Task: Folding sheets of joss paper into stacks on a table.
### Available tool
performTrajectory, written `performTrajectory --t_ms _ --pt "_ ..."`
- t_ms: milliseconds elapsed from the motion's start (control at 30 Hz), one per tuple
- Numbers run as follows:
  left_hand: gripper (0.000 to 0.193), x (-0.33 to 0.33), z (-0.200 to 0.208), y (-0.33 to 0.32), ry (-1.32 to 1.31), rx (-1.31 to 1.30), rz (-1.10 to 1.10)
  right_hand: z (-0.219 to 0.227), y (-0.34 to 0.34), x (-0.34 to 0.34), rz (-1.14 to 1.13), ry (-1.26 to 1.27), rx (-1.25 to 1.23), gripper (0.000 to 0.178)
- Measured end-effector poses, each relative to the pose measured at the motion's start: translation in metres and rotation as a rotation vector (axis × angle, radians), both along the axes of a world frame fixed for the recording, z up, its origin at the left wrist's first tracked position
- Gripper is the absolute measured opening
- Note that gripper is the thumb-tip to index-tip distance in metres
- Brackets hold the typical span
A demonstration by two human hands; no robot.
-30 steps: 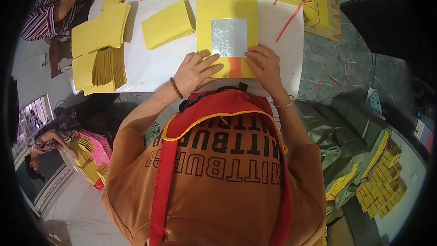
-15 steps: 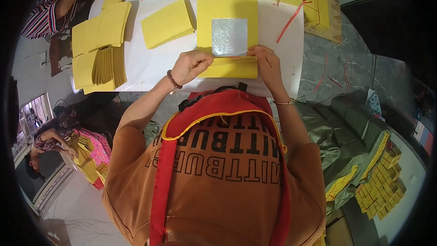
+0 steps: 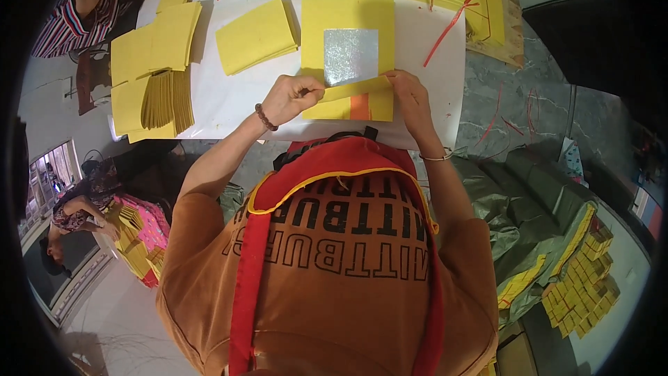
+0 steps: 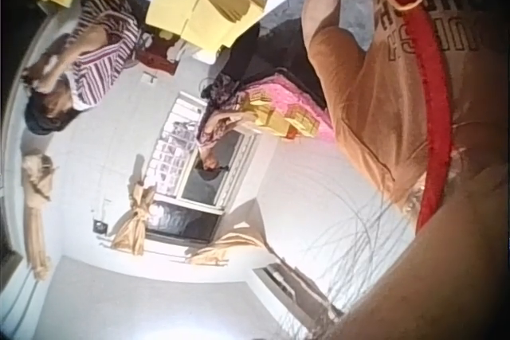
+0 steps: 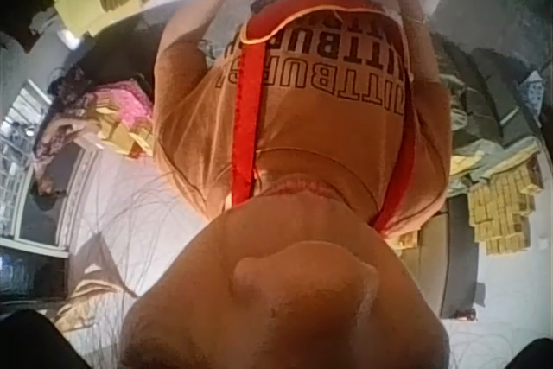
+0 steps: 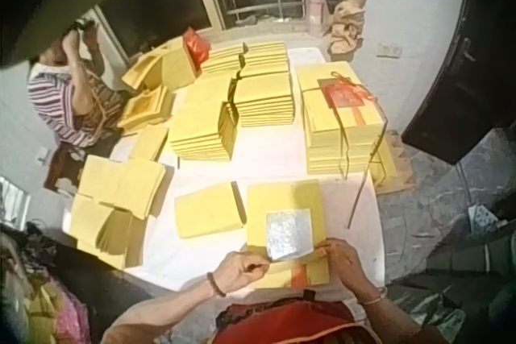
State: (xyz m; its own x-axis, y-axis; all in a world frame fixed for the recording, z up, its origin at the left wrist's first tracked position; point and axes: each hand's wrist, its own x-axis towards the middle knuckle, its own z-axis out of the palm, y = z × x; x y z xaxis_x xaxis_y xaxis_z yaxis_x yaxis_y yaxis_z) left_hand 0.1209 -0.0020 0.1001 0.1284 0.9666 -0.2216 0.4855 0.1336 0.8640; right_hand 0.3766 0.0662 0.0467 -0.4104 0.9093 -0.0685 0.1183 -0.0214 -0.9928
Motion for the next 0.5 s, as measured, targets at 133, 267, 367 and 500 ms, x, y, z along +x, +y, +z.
performTrajectory --t_ms 133,267,367,500 --pt "0.015 -0.004 -0.003 0.000 -0.019 -0.066 0.029 0.004 0.005 0.003 0.162 -0.197 0.368 0.021" --pt "0.021 -0.016 0.013 0.002 0.121 0.298 -0.153 -0.016 0.000 0.001 -0.051 0.000 -0.104 0.022" --pt "0.032 -0.031 0.003 0.005 0.287 0.454 -0.168 -0.018 0.006 0.002 -0.002 0.011 -0.271 0.023" --pt "0.036 -0.031 -0.005 0.012 0.440 0.465 -0.120 -0.001 0.017 0.007 0.066 -0.062 0.079 0.021"
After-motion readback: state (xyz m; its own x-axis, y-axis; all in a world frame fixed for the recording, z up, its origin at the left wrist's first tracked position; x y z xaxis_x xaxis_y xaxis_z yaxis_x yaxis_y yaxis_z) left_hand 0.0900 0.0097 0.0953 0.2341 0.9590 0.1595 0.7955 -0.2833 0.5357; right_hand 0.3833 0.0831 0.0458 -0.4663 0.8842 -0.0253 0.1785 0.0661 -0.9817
